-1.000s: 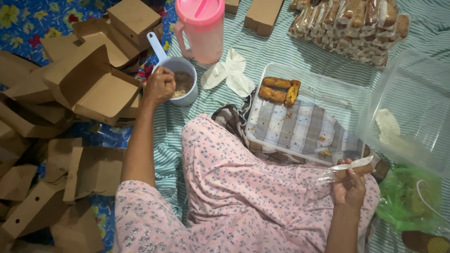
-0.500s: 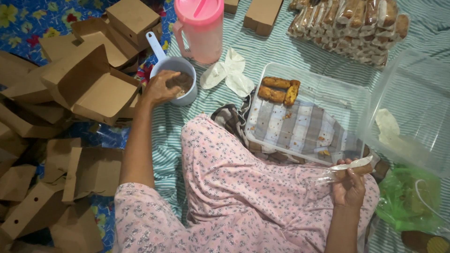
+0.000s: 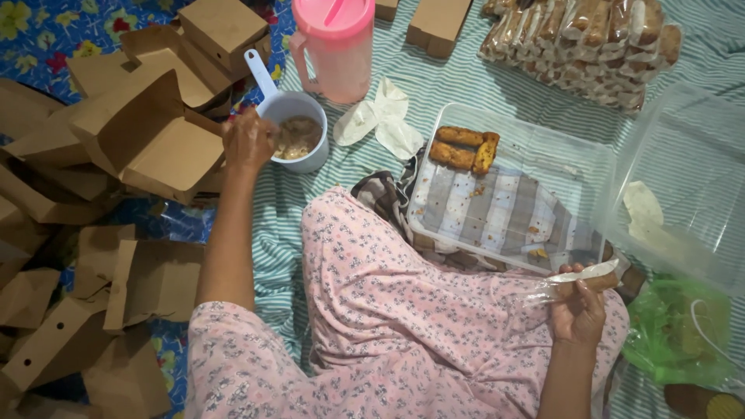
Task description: Wrapping individual fried food items in small paper squares and arranging them in a container.
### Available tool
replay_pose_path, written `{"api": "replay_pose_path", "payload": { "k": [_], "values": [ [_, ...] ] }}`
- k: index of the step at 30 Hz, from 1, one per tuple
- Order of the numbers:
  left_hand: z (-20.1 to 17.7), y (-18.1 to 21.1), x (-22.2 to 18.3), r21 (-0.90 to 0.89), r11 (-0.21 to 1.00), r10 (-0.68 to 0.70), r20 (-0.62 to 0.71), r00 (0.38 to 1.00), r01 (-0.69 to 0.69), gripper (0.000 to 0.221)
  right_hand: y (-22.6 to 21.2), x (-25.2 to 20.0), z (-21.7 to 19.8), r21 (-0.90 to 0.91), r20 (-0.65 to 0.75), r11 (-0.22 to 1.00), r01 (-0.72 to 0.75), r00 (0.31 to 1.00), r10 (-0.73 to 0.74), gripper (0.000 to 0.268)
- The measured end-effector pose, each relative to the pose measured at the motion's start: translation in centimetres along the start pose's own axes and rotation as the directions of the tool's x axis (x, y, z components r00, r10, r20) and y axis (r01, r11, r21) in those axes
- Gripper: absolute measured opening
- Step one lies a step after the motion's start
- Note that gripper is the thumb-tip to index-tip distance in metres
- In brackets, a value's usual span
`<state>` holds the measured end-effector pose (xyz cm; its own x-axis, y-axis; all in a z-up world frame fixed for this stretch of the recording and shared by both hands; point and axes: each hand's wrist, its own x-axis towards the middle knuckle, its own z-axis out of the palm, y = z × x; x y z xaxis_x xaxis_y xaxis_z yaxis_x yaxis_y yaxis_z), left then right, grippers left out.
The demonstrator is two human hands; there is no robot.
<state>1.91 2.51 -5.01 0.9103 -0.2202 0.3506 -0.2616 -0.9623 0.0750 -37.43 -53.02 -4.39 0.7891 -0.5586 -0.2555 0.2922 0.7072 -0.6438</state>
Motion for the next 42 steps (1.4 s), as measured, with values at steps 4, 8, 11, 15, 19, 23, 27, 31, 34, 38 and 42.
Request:
{"api": "replay_pose_path", "payload": {
  "k": [4,8,11,15,19,23,27,31,34,38,42],
  "values": [
    [-0.9,0.1,-0.6,0.012,1.000,-0.017,0.022,1.000,0.017,0.025,0.0,-0.2,0.4,-0.006,0.001,1.000,-0.002,1.000,0.002,0.055],
    [-3.2,1.0,-1.3,0.001,0.999,0.048,-0.138,0.989,-0.048,0.020,0.0,0.0,0.0,0.011,-0.007,1.000,0.004,1.000,-0.004,0.059],
    [-4.0,1.2,-2.3,0.045,0.998,0.059,-0.174,0.983,-0.052,0.021,0.0,0.1,-0.4,-0.012,-0.006,1.000,0.004,1.000,-0.004,0.057],
    [-4.9,1.2,-3.6,0.011,1.000,0.028,-0.188,0.982,-0.026,0.045,0.1,0.1,-0.4,-0.041,-0.006,0.999,0.007,1.000,-0.007,0.055],
    [-3.4,0.6,-5.6,-0.100,0.993,-0.067,-0.062,0.996,0.060,0.078,0.0,-0.1,0.0,-0.017,-0.018,1.000,0.005,1.000,-0.005,0.053],
    [-1.4,1.5,-8.2,-0.304,0.895,-0.295,0.142,0.945,0.326,0.090,0.0,-0.1,0.1,-0.027,-0.021,1.000,0.008,1.000,-0.009,0.053],
    [0.1,3.3,-12.1,-0.323,0.861,-0.324,0.245,0.914,0.392,0.028,0.0,-0.1,-0.1,-0.021,-0.003,1.000,-0.008,1.000,0.008,0.052],
    [-2.1,6.5,-12.9,-0.296,0.830,-0.322,0.437,0.840,0.472,0.024,0.0,-0.1,0.3,-0.022,-0.002,1.000,-0.008,1.000,0.008,0.054],
    [-4.0,7.8,-11.9,-0.530,0.807,-0.058,0.368,0.928,0.260,0.066,0.1,0.2,-0.5,-0.021,-0.001,1.000,0.000,1.000,0.000,0.057],
    [-7.0,9.8,-9.2,-0.530,0.807,-0.135,0.267,0.954,0.263,0.017,0.3,0.3,-1.0,-0.052,-0.045,0.999,0.012,0.999,-0.015,0.054],
    [-10.0,12.5,-6.4,-0.613,0.790,0.008,-0.034,0.999,-0.028,0.030,1.0,1.6,-3.8,-0.106,-0.137,0.993,0.048,0.989,-0.062,0.035]
  ]
}}
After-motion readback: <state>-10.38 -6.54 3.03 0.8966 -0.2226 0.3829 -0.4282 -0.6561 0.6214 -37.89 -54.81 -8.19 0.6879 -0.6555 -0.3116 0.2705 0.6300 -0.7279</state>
